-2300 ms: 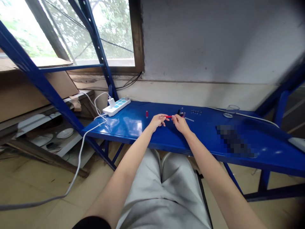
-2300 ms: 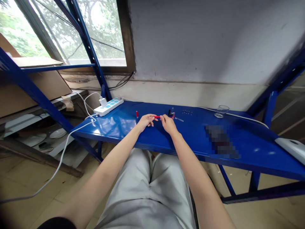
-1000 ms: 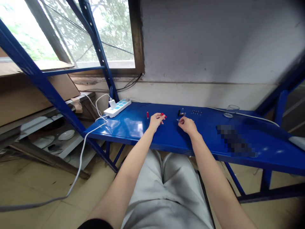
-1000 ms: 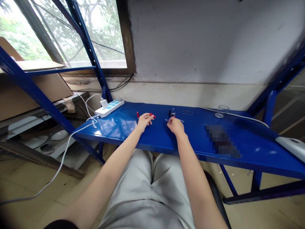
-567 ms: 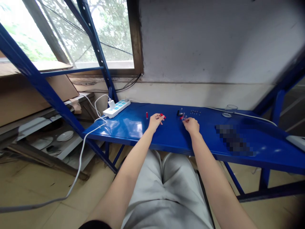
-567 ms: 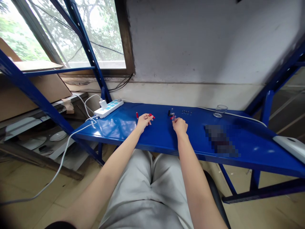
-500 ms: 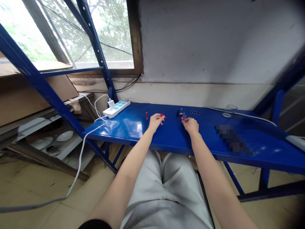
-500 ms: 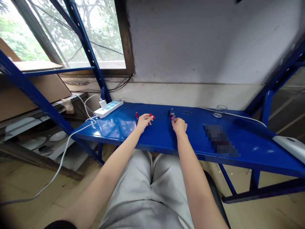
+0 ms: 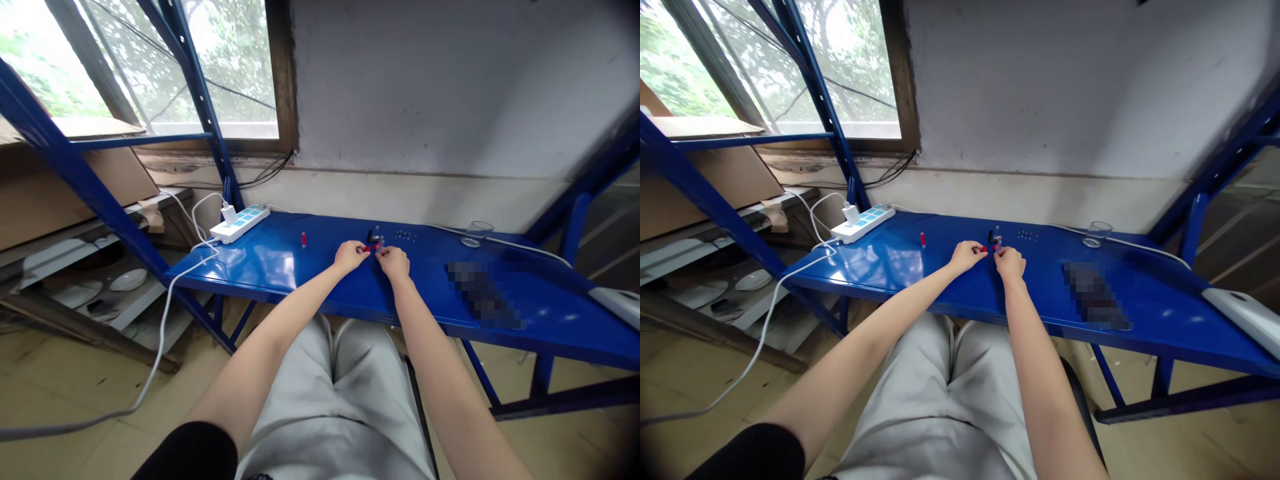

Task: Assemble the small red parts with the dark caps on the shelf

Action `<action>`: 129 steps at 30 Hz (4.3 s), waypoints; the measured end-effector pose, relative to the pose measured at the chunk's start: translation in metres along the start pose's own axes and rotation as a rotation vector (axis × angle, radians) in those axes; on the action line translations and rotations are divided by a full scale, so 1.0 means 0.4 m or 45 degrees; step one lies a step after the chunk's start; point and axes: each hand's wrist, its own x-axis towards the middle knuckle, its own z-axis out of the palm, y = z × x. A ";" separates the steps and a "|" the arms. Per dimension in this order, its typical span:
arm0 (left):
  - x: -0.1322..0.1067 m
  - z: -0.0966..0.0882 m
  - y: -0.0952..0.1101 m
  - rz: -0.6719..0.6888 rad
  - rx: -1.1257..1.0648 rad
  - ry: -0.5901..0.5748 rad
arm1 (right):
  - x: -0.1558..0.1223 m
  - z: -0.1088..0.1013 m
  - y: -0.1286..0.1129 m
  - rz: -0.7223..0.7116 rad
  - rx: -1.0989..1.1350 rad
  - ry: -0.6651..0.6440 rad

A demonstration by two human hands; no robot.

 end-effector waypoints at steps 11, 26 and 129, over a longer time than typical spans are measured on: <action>0.050 0.053 0.021 -0.193 0.148 0.033 | 0.000 0.006 0.003 -0.017 0.009 0.045; 0.073 0.055 0.011 -0.198 0.320 -0.033 | -0.007 -0.009 -0.007 0.028 0.003 -0.031; -0.047 0.018 0.047 0.137 0.501 0.133 | -0.043 -0.027 -0.002 -0.008 -0.089 -0.025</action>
